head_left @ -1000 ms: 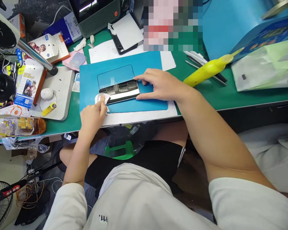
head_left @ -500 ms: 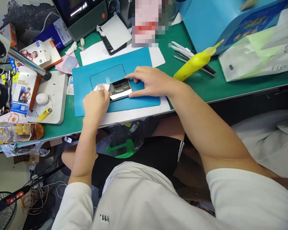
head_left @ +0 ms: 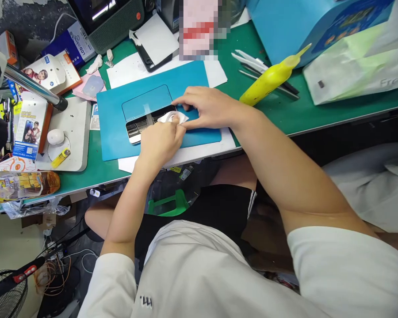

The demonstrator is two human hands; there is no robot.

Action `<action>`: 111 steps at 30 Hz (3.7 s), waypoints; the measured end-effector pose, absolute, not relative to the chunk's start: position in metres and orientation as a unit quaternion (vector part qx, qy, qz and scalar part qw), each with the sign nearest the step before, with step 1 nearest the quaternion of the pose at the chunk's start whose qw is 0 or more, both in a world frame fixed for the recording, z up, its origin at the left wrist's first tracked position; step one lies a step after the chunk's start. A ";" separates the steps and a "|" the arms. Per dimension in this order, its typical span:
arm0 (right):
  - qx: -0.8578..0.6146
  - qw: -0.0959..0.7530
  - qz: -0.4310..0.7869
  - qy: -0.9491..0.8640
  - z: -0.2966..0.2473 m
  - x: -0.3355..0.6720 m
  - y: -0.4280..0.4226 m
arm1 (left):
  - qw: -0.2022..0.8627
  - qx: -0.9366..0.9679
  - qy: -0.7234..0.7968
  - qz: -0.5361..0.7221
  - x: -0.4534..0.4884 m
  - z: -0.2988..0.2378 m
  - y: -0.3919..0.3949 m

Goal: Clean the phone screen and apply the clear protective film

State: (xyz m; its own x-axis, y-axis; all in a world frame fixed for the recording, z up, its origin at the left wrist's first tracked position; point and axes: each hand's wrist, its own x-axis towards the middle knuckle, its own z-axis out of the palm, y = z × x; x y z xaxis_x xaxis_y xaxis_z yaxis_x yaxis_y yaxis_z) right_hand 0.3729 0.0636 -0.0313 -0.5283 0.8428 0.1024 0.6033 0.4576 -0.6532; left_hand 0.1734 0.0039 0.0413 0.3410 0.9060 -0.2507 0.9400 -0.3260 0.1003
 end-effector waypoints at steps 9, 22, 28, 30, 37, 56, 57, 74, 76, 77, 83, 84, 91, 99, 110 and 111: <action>-0.451 0.203 0.288 -0.820 -0.034 0.376 0.065 | 0.085 0.803 0.575 -0.130 0.134 0.050 -0.021; -0.469 0.219 0.339 -0.786 -0.039 0.375 0.063 | 0.091 0.744 0.658 -0.068 0.056 0.048 -0.023; -0.475 0.208 0.322 -0.792 -0.040 0.374 0.064 | 0.074 0.747 0.654 -0.097 0.047 0.042 -0.036; -0.476 0.206 0.317 -0.794 -0.041 0.374 0.065 | 0.061 0.747 0.654 -0.107 0.046 0.041 -0.038; -0.458 0.224 0.313 -0.801 -0.040 0.374 0.065 | 0.047 0.732 0.673 -0.095 0.047 0.037 -0.028; -0.421 0.301 0.282 -0.808 -0.065 0.376 0.076 | 0.041 0.766 0.639 -0.057 0.087 0.037 0.018; -0.418 0.309 0.275 -0.809 -0.068 0.375 0.077 | 0.043 0.772 0.632 -0.057 0.095 0.036 0.019; -0.408 0.298 0.255 -0.824 -0.063 0.372 0.076 | 0.036 0.862 0.496 -0.099 0.161 0.028 0.012; -0.408 0.298 0.260 -0.823 -0.065 0.373 0.078 | 0.018 0.854 0.506 -0.119 0.146 0.029 0.007; -0.408 0.293 0.260 -0.825 -0.066 0.373 0.078 | 0.013 0.848 0.514 -0.129 0.138 0.030 0.005; -0.420 0.281 0.274 -0.818 -0.061 0.374 0.076 | 0.002 0.812 0.573 -0.110 0.080 0.032 0.000; -0.423 0.277 0.277 -0.817 -0.059 0.375 0.074 | -0.001 0.804 0.586 -0.098 0.071 0.030 0.000; -0.453 0.197 0.302 -0.815 -0.031 0.378 0.060 | -0.016 0.797 0.602 -0.042 0.022 0.008 -0.008; -0.477 0.259 0.207 -0.814 0.021 0.344 0.089 | -0.063 0.769 0.635 0.037 -0.007 0.021 0.024; -0.482 0.277 0.172 -0.813 -0.029 0.325 0.115 | 0.063 0.816 0.573 0.052 0.048 0.030 0.102; -0.482 0.275 0.176 -0.813 -0.028 0.324 0.113 | 0.072 0.820 0.566 0.050 0.046 0.027 0.099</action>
State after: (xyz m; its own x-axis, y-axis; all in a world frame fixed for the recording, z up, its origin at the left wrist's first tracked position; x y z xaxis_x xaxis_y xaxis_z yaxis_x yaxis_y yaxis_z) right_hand 0.3235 0.1128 -0.0284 -0.3843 0.8802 0.2786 0.6866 0.4742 -0.5510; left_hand 0.0462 0.0994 0.0273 0.3539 0.9353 0.0003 0.9207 -0.3485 0.1757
